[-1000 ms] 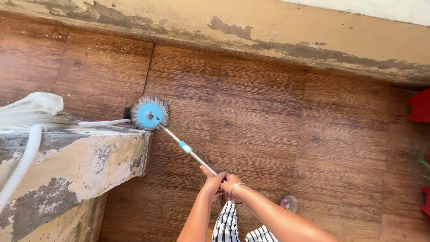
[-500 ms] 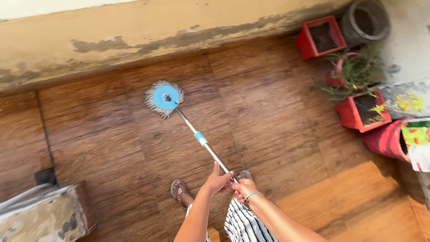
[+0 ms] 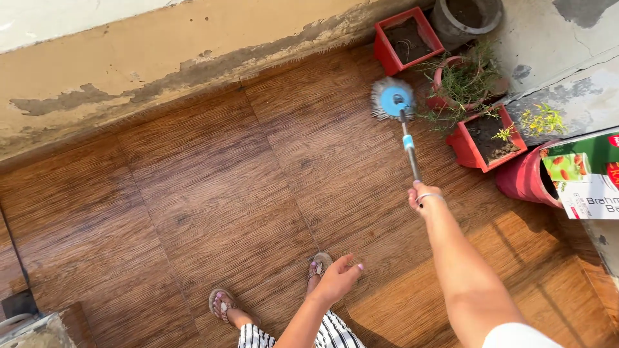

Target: Mop the floors of the house and the balcony.

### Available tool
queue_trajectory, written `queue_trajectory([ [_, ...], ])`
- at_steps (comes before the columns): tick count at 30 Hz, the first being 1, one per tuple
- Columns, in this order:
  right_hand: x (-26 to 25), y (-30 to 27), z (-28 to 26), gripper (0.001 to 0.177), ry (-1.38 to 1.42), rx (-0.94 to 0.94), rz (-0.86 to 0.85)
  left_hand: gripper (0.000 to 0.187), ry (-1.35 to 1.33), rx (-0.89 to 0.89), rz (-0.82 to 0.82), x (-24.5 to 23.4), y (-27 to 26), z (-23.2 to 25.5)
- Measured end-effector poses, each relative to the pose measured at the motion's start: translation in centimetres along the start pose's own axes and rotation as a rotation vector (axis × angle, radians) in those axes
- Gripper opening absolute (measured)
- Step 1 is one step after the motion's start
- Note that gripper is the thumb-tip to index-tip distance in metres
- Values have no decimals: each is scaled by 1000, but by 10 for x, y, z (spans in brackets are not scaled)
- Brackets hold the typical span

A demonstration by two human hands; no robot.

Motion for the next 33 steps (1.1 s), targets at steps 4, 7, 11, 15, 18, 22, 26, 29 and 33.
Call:
queue_trajectory([
  [4, -4, 86, -6, 29, -67, 157, -165, 74, -18, -101, 63, -8, -28, -4],
  [7, 44, 1, -2, 25, -157, 258, -356, 74, -60, -139, 109, -12, -48, 3],
  [11, 85, -87, 72, 22, -132, 230, -510, 73, -129, -116, 139, -20, -72, 15],
  [15, 110, -208, 182, 20, -464, 85, -537, 73, -168, -82, 182, -46, -85, -10],
  [18, 128, -274, 265, 18, -706, 29, -624, 74, -230, -19, 200, -80, -90, -57],
  [22, 181, -385, 306, 8, -1139, -103, -788, 80, -246, 121, 323, -142, -112, -130],
  [26, 240, -414, 369, 23, -1339, -115, -915, 91, -288, -8, 454, -194, -224, -106],
  [29, 267, -456, 406, 21, -1326, -77, -946, 95, -392, -150, 533, -233, -255, -150],
  [33, 258, -480, 457, 14, -1371, -2, -1058, 83, -534, 135, 745, -277, -227, -269],
])
Point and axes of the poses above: each hand's wrist, its own y-axis towards the middle knuckle, its own x-axis out of the palm, z = x × y, the point moved 5 cm from there along y, towards the middle knuckle, and after that the axes turned 7 degrees about -y, right-handed, at the moved point
